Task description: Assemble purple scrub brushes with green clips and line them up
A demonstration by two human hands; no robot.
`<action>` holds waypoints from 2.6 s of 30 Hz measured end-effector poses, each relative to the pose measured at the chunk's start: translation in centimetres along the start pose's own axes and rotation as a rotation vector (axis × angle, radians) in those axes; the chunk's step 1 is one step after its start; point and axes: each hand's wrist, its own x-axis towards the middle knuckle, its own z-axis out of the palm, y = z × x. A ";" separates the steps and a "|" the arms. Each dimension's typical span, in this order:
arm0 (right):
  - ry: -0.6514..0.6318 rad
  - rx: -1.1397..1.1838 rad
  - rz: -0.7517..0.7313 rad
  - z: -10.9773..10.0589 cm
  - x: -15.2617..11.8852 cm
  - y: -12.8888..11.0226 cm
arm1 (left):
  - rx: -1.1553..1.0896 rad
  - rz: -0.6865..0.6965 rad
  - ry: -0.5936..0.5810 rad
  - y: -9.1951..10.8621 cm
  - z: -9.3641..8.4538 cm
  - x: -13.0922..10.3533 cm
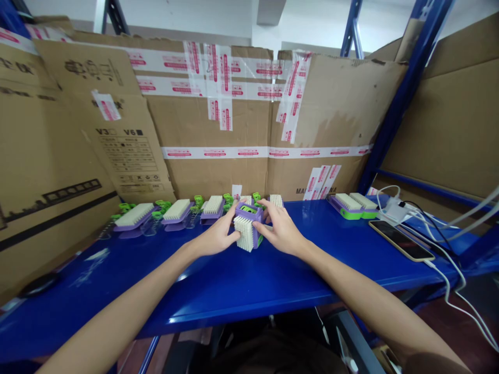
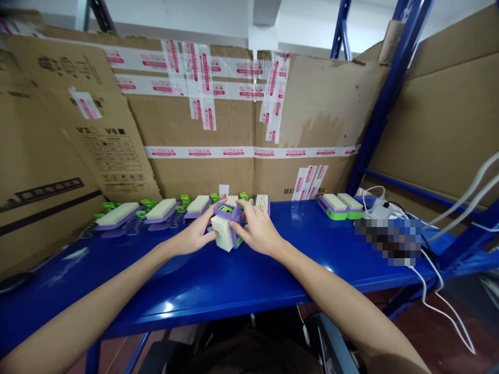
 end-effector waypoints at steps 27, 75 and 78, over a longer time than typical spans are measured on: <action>0.044 0.042 -0.056 0.2 -0.6 0.0 | -0.063 -0.131 0.063 1.4 0.5 0.4; -0.281 1.307 0.658 1.6 0.6 -0.9 | 0.017 0.019 0.735 3.3 -0.8 0.8; -0.336 1.316 0.674 1.7 0.5 -0.8 | 0.006 0.134 0.742 3.4 -0.7 0.9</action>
